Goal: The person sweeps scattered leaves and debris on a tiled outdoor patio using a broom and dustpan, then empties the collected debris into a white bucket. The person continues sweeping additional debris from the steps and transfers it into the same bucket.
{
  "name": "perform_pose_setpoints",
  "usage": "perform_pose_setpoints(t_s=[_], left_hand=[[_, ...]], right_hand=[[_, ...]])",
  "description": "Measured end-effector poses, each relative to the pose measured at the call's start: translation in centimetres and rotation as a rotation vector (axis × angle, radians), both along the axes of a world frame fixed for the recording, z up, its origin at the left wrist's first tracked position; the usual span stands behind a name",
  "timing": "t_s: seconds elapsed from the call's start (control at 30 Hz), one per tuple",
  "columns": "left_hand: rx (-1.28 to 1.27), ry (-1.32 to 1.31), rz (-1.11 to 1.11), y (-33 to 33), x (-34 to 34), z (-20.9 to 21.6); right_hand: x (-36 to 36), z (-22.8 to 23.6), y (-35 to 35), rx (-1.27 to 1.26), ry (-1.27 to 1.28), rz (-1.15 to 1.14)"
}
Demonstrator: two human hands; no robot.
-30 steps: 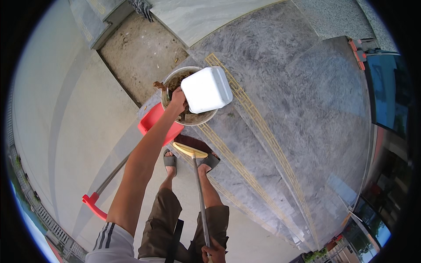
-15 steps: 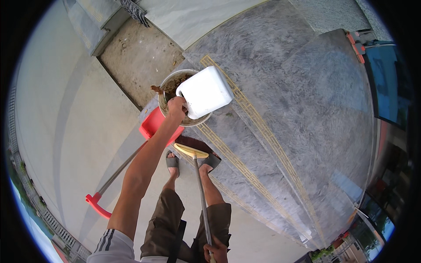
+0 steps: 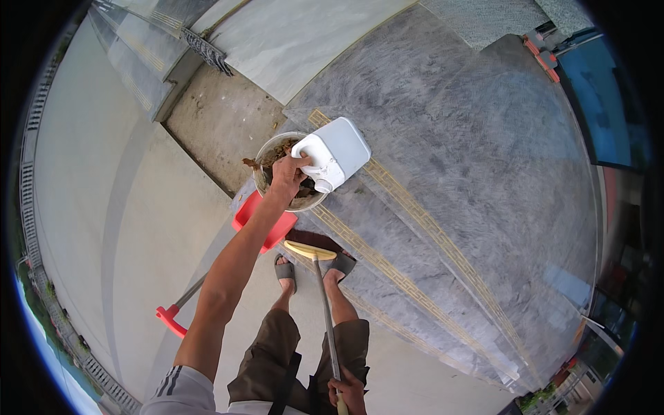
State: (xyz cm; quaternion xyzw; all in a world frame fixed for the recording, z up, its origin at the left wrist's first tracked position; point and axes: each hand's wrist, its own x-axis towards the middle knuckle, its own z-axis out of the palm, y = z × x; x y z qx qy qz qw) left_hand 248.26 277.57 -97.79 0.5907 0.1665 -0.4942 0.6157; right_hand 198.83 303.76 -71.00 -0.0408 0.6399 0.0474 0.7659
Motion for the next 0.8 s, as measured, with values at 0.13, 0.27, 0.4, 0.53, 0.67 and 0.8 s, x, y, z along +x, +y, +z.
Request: perform_pose_setpoints(t_s=[0.13, 0.27, 0.4, 0.53, 0.67, 0.8], left_hand=[[0.032, -0.021, -0.113, -2.3, -1.9, 1.9], [-0.001, -0.028, -0.227, -3.7, -3.1, 2.3], [-0.05, 0.035, -0.258, -4.8, -4.8, 3.6], [-0.036, 0.123, -0.233, -7.2, -6.8, 6.5], [-0.085, 0.099, -0.245, -7.7, -10.6, 8.4], [-0.129, 0.077, -0.229, -4.9, -15.2, 8.0]], right_hand=[[-0.2, 0.0, 0.1, -0.003, -0.015, -0.014], [-0.5, 0.0, 0.5, -0.002, -0.013, -0.026], [-0.9, -0.1, 0.6, -0.006, 0.0, -0.019], [-1.0, -0.1, -0.2, 0.004, -0.012, -0.033], [-0.9, 0.3, -1.0, 0.001, -0.022, -0.042], [-0.7, 0.5, -1.7, -0.002, -0.033, -0.057]])
